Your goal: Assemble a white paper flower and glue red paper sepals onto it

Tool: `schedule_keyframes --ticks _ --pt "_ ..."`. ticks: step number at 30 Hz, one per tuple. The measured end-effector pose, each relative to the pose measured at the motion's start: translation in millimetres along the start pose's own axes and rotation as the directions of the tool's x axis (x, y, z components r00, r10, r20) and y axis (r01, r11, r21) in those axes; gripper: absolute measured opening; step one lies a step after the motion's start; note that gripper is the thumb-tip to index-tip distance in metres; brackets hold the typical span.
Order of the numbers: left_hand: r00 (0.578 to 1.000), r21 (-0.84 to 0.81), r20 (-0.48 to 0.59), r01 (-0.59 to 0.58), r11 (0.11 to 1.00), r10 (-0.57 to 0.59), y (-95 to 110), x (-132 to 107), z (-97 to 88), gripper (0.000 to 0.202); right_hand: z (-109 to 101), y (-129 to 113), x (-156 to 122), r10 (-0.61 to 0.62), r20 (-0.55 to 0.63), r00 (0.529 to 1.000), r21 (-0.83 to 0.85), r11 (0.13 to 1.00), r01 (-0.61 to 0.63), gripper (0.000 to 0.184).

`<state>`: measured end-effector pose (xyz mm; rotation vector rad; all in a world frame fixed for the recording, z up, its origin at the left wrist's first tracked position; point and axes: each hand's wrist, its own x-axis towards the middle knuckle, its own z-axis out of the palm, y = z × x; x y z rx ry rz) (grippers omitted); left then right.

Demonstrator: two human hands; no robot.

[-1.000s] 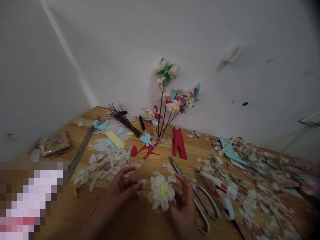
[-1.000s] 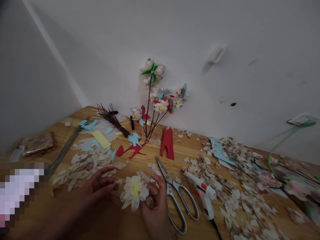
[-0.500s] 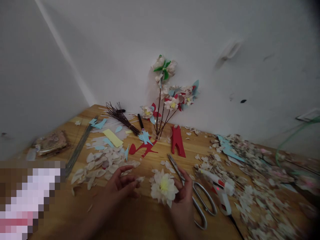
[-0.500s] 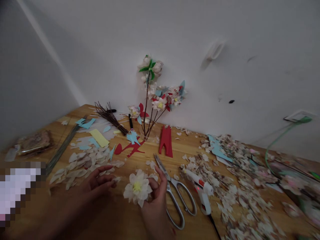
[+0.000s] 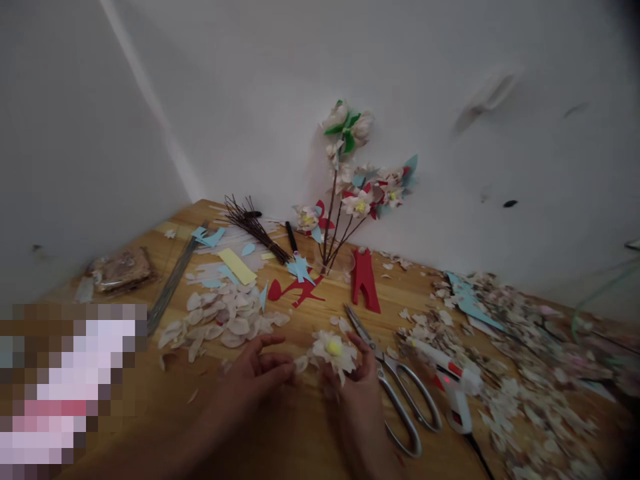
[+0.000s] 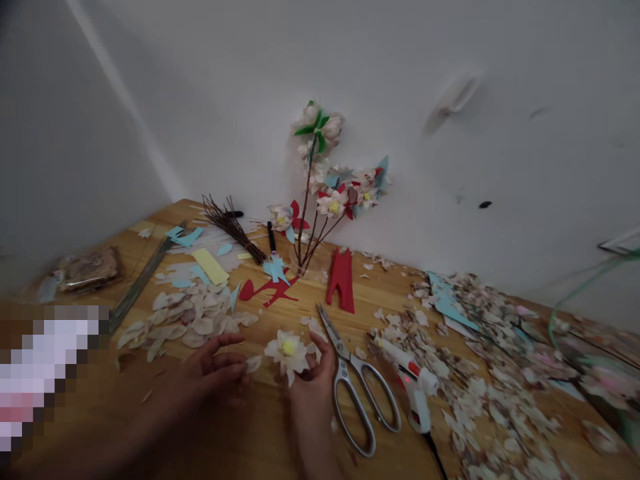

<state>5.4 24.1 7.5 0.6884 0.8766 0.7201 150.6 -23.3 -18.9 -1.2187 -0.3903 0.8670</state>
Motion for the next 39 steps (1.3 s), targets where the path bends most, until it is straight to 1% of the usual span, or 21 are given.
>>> schedule_keyframes --ticks 2,4,8,16,20,29,34,39 --pt "1.000 -0.008 0.004 -0.011 1.000 0.011 0 0 0.5 0.058 -1 5 2 0.076 0.018 0.997 0.052 0.996 -0.077 0.066" --pt "1.000 -0.019 0.009 -0.007 1.000 0.007 1 -1 1.1 0.058 -2 9 1 0.114 0.043 0.992 0.072 0.990 -0.117 0.061" --pt "1.000 -0.026 0.024 0.020 0.999 -0.019 3 -4 2.4 0.059 1 12 -1 0.158 0.085 0.984 0.092 0.982 -0.165 0.054" --pt "1.000 -0.027 0.019 0.019 0.999 -0.018 6 -3 1.8 0.056 1 9 -4 0.212 0.160 0.964 0.112 0.966 -0.231 0.051" --pt "1.000 -0.017 0.020 0.019 1.000 -0.018 4 -2 0.6 0.057 2 11 -4 0.202 0.174 0.964 0.109 0.969 -0.223 0.051" --pt "0.999 -0.024 0.025 0.027 0.999 -0.027 4 -3 1.8 0.057 1 14 -4 0.160 0.192 0.968 0.073 0.982 -0.176 0.061" --pt "1.000 0.008 0.030 0.006 1.000 -0.006 2 -3 1.0 0.056 0 14 -3 0.148 0.190 0.970 0.052 0.986 -0.161 0.063" --pt "0.999 -0.016 0.048 0.017 1.000 -0.016 1 -2 -0.1 0.057 1 16 -3 0.138 0.197 0.971 0.039 0.988 -0.149 0.063"
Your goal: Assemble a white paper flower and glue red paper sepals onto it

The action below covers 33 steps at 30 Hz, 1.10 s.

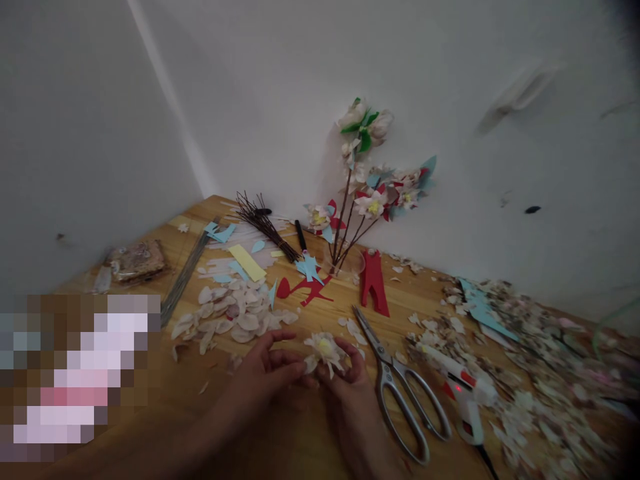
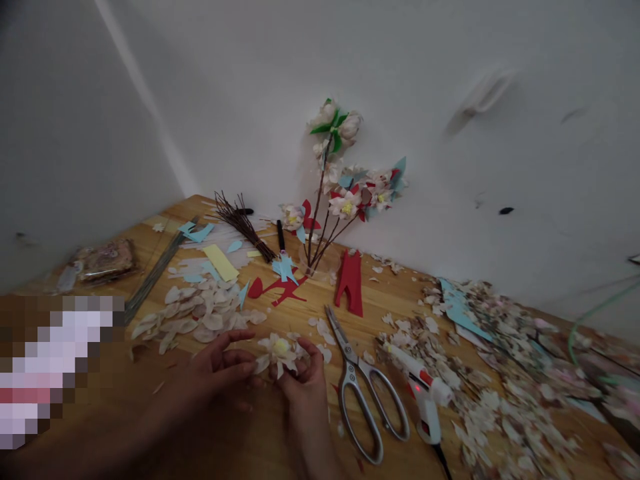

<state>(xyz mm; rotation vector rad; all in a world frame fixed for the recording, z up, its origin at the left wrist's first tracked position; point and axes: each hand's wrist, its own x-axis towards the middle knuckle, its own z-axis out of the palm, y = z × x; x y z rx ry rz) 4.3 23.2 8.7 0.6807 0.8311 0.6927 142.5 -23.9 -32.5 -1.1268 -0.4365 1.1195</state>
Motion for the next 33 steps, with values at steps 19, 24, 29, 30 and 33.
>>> schedule_keyframes --ticks 19,24,29,30,33 --pt "1.000 0.026 0.002 -0.012 1.000 0.012 10 -5 5.3 0.068 6 -10 -6 -0.023 0.066 0.998 -0.088 0.996 0.029 0.064" --pt "0.999 0.047 0.005 -0.040 0.998 0.040 6 -5 4.7 0.068 5 -10 -7 -0.011 0.064 0.998 -0.099 0.995 0.017 0.068" --pt "0.995 0.052 0.027 -0.095 0.994 0.094 3 -5 2.5 0.065 5 -10 -7 -0.032 0.084 0.996 -0.111 0.993 0.041 0.066" --pt "0.995 0.054 0.032 -0.100 0.993 0.099 3 -5 2.0 0.064 5 -11 -7 -0.026 0.087 0.996 -0.109 0.993 0.036 0.066" --pt "0.993 0.053 0.040 -0.109 0.993 0.107 1 -4 1.2 0.063 8 -14 -8 -0.006 0.076 0.997 -0.103 0.995 0.014 0.069"
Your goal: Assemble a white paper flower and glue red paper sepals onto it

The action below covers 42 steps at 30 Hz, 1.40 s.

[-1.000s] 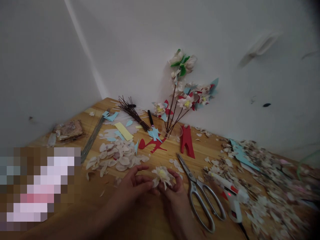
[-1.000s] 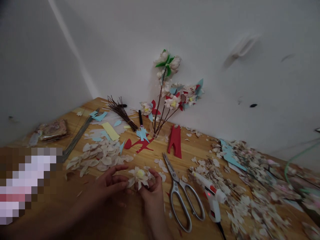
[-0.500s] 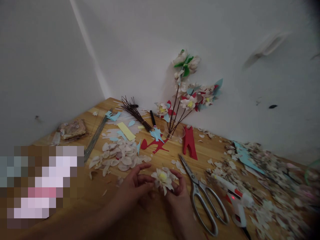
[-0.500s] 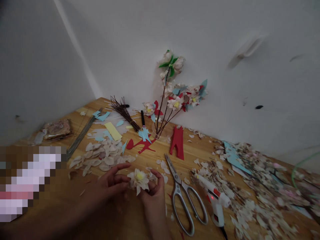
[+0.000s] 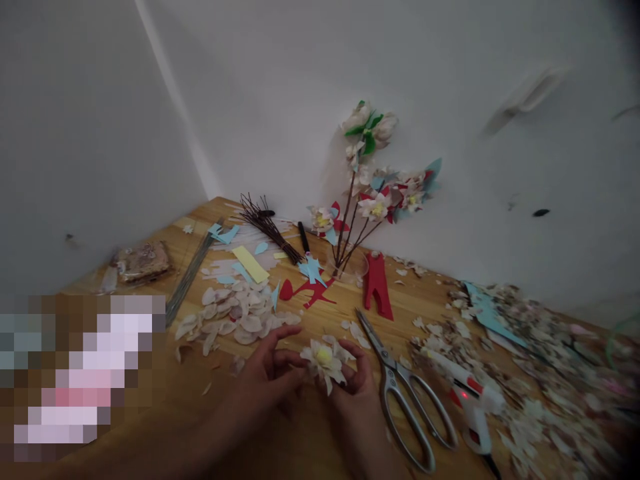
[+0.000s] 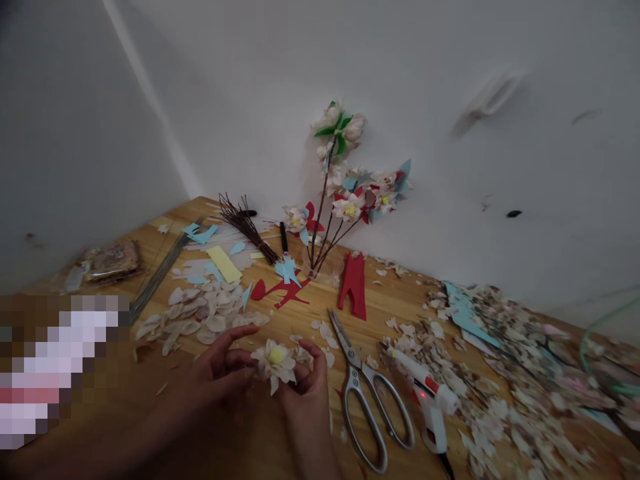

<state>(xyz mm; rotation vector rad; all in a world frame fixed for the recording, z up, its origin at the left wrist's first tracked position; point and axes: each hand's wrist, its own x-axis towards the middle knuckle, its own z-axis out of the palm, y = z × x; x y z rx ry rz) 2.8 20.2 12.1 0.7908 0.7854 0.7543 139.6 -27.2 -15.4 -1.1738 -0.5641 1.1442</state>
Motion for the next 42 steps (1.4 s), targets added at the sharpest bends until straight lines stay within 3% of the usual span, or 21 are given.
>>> schedule_keyframes --ticks 16,21,27,30,33,37,39,42 --pt "1.000 0.033 0.009 -0.026 0.999 0.026 0 -1 0.5 0.065 -1 0 2 -0.035 0.033 0.999 0.017 0.999 0.035 0.067" --pt "1.000 0.020 0.014 -0.025 0.999 0.024 5 -2 2.2 0.067 1 1 2 -0.055 -0.012 0.998 -0.024 0.998 0.054 0.063" --pt "0.999 0.153 0.012 0.032 0.988 -0.034 13 -9 0.5 0.054 -1 -1 -5 -0.193 -0.068 0.979 -0.110 0.977 0.185 0.061" --pt "0.999 0.177 -0.016 0.035 0.984 -0.033 9 -5 -3.4 0.058 -8 -2 -9 -0.265 -0.053 0.963 -0.218 0.944 0.248 0.058" --pt "1.000 0.145 -0.013 0.029 0.989 -0.028 3 2 -6.5 0.063 -18 -2 -10 -0.394 -0.015 0.919 -0.362 0.859 0.363 0.055" --pt "0.971 0.011 -0.010 0.241 0.971 -0.240 7 4 -4.6 0.064 -27 -3 -9 -0.509 0.163 0.845 -0.443 0.728 0.524 0.056" --pt "0.943 -0.036 -0.021 0.332 0.942 -0.333 13 2 -2.4 0.063 -26 -5 -8 -0.464 0.147 0.874 -0.435 0.763 0.478 0.056" --pt "0.922 -0.057 -0.021 0.385 0.921 -0.387 18 1 -2.2 0.065 -20 -7 -4 -0.289 0.043 0.956 -0.283 0.914 0.290 0.060"
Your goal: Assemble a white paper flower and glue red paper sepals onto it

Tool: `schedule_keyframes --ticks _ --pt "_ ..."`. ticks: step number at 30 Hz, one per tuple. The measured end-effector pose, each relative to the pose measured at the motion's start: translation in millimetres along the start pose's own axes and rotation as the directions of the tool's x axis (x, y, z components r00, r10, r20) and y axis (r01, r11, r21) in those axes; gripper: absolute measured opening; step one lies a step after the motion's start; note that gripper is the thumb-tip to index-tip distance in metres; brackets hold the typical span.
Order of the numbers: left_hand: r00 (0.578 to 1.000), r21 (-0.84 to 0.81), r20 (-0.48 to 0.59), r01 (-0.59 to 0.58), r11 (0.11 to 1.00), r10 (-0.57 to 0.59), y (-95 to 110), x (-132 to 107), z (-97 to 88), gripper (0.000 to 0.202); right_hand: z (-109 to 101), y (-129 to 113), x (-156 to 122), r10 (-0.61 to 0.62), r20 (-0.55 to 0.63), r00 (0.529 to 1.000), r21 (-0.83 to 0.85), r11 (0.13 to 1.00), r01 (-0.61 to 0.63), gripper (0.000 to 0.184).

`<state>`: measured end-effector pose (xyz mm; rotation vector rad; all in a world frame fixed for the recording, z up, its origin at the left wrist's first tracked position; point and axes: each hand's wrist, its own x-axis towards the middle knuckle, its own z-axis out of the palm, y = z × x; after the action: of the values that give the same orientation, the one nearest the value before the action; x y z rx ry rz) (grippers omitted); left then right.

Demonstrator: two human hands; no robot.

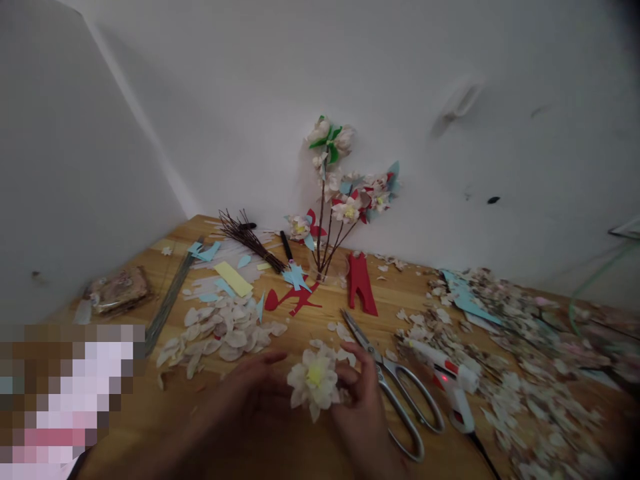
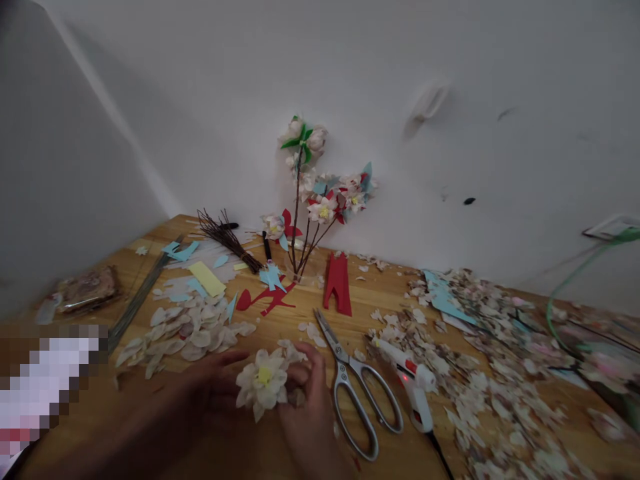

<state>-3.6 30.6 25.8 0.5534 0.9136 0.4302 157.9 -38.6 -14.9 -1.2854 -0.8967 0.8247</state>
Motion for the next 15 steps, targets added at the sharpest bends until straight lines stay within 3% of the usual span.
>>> schedule_keyframes --ticks 2,4,6,8,12,15 --pt "0.999 0.022 0.025 -0.022 1.000 0.022 -1 1 -2.6 0.066 4 0 4 0.150 0.045 0.988 0.156 0.975 -0.155 0.065" --pt "0.982 0.097 0.072 -0.184 0.978 0.177 -6 5 -5.9 0.065 6 0 7 0.256 0.109 0.961 0.280 0.920 -0.276 0.067" --pt "0.922 0.195 0.118 -0.385 0.902 0.368 -12 8 -8.2 0.063 7 -2 8 0.329 0.158 0.931 0.375 0.852 -0.365 0.064" --pt "0.872 0.264 0.124 -0.490 0.831 0.474 -18 12 -8.4 0.064 8 -5 6 0.388 0.212 0.897 0.451 0.775 -0.442 0.059" --pt "0.845 0.312 0.013 -0.511 0.801 0.534 -26 17 -5.4 0.078 10 -10 1 0.473 0.294 0.831 0.488 0.673 -0.556 0.054" --pt "0.831 0.367 -0.069 -0.494 0.788 0.553 -27 18 -3.3 0.091 10 -4 -1 0.454 0.290 0.842 0.471 0.699 -0.539 0.059"
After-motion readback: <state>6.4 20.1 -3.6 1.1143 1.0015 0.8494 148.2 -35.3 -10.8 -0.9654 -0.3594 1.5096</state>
